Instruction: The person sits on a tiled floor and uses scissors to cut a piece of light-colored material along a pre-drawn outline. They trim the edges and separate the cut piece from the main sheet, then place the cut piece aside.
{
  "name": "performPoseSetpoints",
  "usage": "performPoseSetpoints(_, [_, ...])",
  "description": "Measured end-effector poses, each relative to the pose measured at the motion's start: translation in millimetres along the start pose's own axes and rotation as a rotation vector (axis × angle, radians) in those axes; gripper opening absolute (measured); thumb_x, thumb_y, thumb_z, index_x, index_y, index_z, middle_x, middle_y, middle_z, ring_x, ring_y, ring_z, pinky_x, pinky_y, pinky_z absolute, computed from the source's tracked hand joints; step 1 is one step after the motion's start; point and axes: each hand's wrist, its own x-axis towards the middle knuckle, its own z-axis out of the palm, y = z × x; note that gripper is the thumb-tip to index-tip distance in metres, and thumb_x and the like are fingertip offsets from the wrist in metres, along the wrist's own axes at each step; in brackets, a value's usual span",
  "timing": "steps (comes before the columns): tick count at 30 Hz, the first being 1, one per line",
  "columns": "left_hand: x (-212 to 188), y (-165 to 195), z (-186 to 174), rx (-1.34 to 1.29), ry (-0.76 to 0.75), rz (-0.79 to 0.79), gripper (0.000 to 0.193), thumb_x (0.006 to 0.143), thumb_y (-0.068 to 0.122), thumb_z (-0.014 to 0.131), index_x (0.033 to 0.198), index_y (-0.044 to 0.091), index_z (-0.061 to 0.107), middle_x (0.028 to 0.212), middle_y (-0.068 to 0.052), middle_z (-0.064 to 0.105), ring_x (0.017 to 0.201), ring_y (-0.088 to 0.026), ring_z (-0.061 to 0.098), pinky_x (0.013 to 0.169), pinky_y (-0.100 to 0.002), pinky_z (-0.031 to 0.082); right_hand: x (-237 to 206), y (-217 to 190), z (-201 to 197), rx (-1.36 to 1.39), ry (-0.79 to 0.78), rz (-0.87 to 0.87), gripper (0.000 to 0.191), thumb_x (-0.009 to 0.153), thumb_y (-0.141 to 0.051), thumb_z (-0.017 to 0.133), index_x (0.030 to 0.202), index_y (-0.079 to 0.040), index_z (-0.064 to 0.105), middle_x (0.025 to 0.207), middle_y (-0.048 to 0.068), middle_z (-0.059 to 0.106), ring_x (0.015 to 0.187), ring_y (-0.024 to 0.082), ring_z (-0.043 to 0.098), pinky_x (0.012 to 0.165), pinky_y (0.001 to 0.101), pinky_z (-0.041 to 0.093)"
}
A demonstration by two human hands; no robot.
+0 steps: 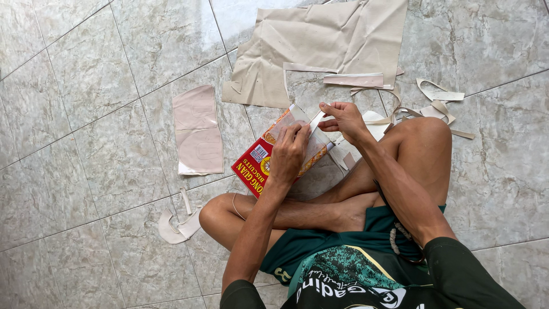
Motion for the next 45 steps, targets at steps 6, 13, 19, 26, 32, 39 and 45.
performPoseSetpoints(6, [4, 3, -2, 0.003, -0.007, -0.007, 0.023, 0.097, 0.008, 0.069, 0.118, -0.001, 0.069, 0.111, -0.013, 0.068, 0.098, -0.028, 0.066, 0.085, -0.038, 0.058, 7, 6, -5, 0.001, -0.003, 0.021, 0.031, 0.098, -0.033, 0.069, 0.093, -0.003, 0.064, 0.090, 0.011, 0.071, 0.073, 0.021, 0.076, 0.067, 0.0327, 0.065])
performPoseSetpoints(13, [4, 2, -2, 0.005, 0.003, -0.018, 0.023, 0.096, 0.008, 0.070, 0.117, -0.002, 0.069, 0.110, -0.012, 0.068, 0.098, -0.027, 0.067, 0.084, -0.038, 0.058, 18, 17, -11, 0.011, 0.014, 0.055, 0.032, 0.099, -0.034, 0.069, 0.090, -0.005, 0.061, 0.088, 0.011, 0.069, 0.071, 0.021, 0.075, 0.064, 0.0325, 0.064])
performPoseSetpoints(19, [9, 4, 1, 0.035, 0.034, -0.015, 0.021, 0.097, 0.007, 0.070, 0.116, -0.001, 0.069, 0.110, -0.013, 0.070, 0.100, -0.027, 0.069, 0.085, -0.036, 0.059, 18, 15, -10, 0.019, 0.015, 0.055, 0.033, 0.101, -0.034, 0.067, 0.093, -0.003, 0.058, 0.086, 0.012, 0.068, 0.072, 0.022, 0.075, 0.065, 0.0344, 0.065])
performPoseSetpoints(26, [14, 10, -9, -0.207, 0.068, -0.202, 0.025, 0.096, 0.009, 0.070, 0.115, -0.005, 0.067, 0.109, -0.018, 0.070, 0.099, -0.032, 0.070, 0.087, -0.042, 0.059, 4, -7, -3, 0.126, 0.005, -0.130, 0.035, 0.101, -0.036, 0.064, 0.098, -0.002, 0.055, 0.088, 0.014, 0.065, 0.078, 0.024, 0.073, 0.067, 0.0437, 0.068])
performPoseSetpoints(32, [14, 9, -9, -0.181, 0.112, -0.182, 0.017, 0.099, 0.009, 0.068, 0.114, 0.000, 0.069, 0.107, -0.016, 0.071, 0.100, -0.033, 0.069, 0.088, -0.043, 0.058, -17, -19, 11, 0.296, -0.033, -0.103, 0.044, 0.100, -0.045, 0.056, 0.102, -0.002, 0.062, 0.089, 0.012, 0.068, 0.078, 0.021, 0.075, 0.070, 0.0402, 0.067])
performPoseSetpoints(39, [15, 10, 1, -0.038, 0.107, -0.149, 0.012, 0.101, 0.010, 0.068, 0.109, 0.001, 0.067, 0.104, -0.014, 0.068, 0.096, -0.032, 0.068, 0.086, -0.043, 0.057, -33, -14, 28, -0.254, -0.067, -0.250, 0.033, 0.092, -0.030, 0.081, 0.099, 0.002, 0.077, 0.087, 0.005, 0.074, 0.078, 0.007, 0.064, 0.066, 0.0231, 0.051])
performPoseSetpoints(45, [3, 10, -4, -0.046, 0.169, -0.071, 0.018, 0.101, 0.013, 0.068, 0.115, 0.002, 0.069, 0.107, -0.012, 0.068, 0.097, -0.030, 0.067, 0.085, -0.042, 0.058, -38, -20, 32, -0.282, -0.047, -0.237, 0.032, 0.091, -0.030, 0.080, 0.098, 0.001, 0.077, 0.087, 0.006, 0.076, 0.077, 0.006, 0.067, 0.065, 0.0225, 0.053])
